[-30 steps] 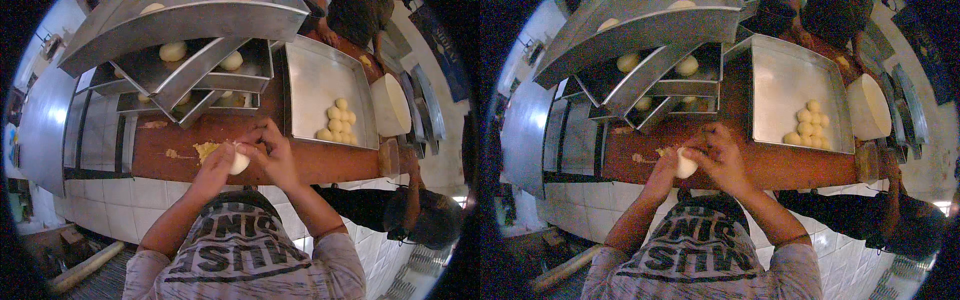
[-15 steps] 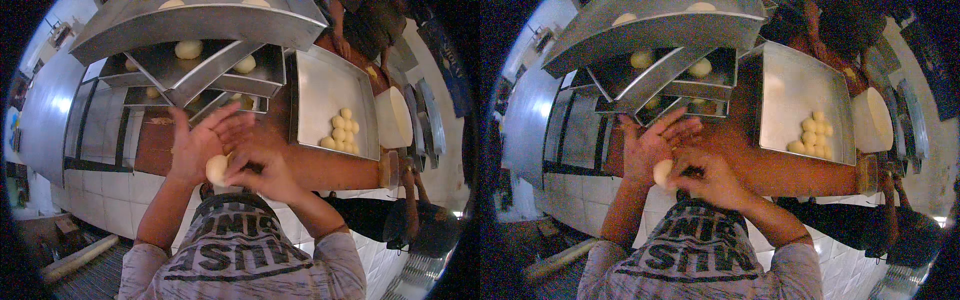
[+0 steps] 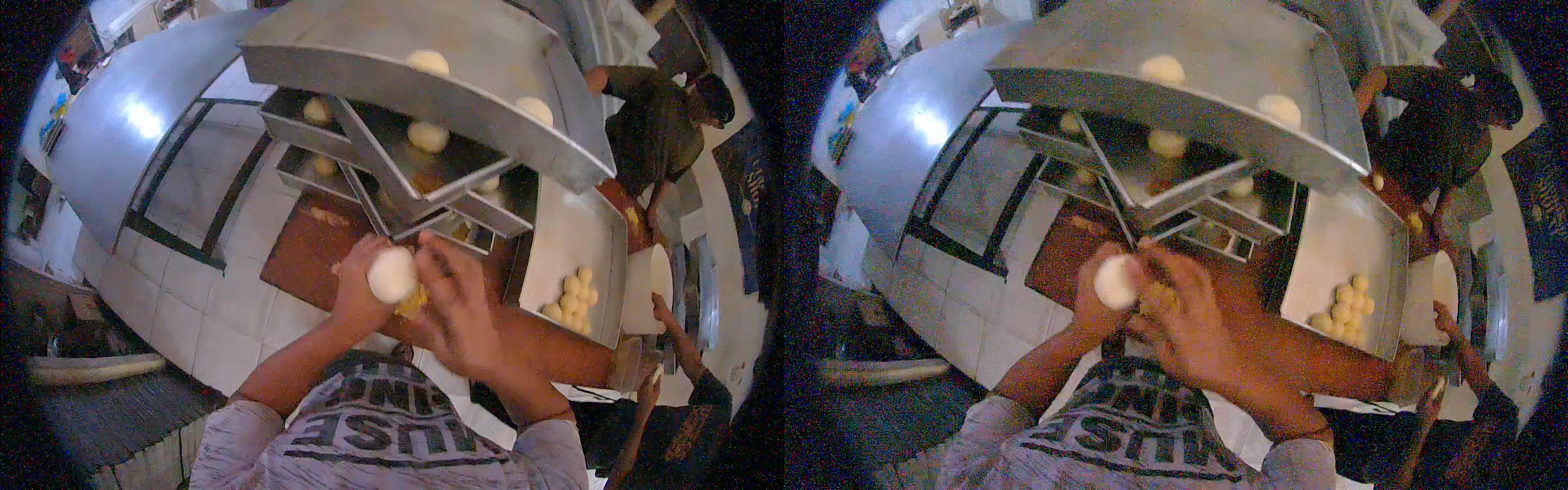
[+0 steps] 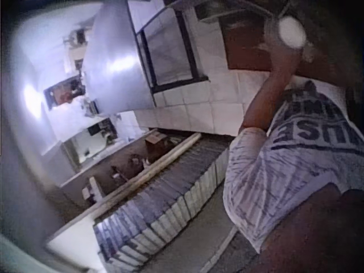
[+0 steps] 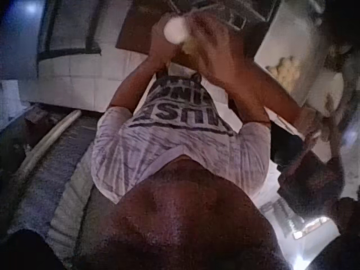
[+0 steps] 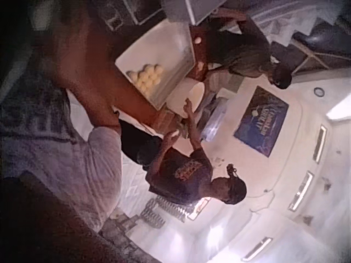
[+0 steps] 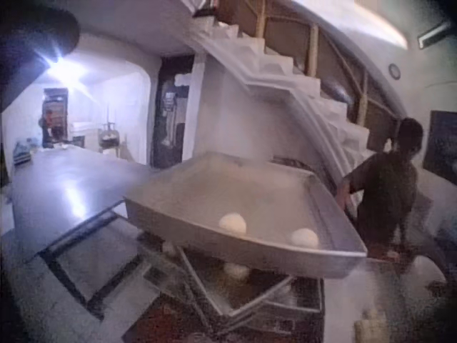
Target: The person prepares bread by greasing metal baking pans with a brush, filling pieces of dough with a yellow substance by hand, and arranging the filled dough portions onto the pans.
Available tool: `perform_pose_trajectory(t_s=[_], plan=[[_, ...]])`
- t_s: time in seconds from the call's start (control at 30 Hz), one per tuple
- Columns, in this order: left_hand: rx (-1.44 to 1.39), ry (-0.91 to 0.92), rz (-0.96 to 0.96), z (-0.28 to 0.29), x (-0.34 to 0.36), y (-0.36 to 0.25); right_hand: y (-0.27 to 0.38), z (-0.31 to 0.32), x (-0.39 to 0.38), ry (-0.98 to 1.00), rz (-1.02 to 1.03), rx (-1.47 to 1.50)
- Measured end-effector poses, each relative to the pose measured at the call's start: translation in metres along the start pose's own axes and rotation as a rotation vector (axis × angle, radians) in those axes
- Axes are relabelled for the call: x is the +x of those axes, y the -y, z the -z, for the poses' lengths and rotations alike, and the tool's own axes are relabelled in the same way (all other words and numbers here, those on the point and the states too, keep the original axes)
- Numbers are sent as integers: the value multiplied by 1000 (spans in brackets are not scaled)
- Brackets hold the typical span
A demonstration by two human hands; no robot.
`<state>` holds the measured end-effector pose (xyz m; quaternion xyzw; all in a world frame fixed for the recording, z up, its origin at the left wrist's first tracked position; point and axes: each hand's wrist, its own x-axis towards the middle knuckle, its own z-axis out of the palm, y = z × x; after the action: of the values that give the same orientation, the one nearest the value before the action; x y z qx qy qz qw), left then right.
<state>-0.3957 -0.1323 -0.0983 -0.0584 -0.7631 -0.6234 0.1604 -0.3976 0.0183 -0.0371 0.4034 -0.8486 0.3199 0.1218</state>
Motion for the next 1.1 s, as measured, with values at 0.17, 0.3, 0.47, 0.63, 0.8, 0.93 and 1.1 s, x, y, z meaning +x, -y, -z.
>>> perform_pose_trajectory(t_s=[0.17, 0.3, 0.47, 0.63, 0.8, 0.93, 1.1], plan=[[274, -80, -548, 28, 21, -18, 22, 27, 43, 263, 210, 13], [24, -165, -269, 65, 27, -41, 15, 59, 129, 256, 168, 397], [30, -59, -93, 99, 16, -25, -7, 70, 268, 52, 121, 17], [157, 77, -20, 114, 4, -16, -49, 4, 334, 414, 193, -267], [183, 184, 100, 104, -4, 1, -57, 59, 291, 49, 290, -407], [217, 142, 178, 109, -24, 27, 3, 120, 193, -604, 121, -54], [90, -11, 343, 80, -31, 34, -135, 185, -1, -860, -301, -440]])
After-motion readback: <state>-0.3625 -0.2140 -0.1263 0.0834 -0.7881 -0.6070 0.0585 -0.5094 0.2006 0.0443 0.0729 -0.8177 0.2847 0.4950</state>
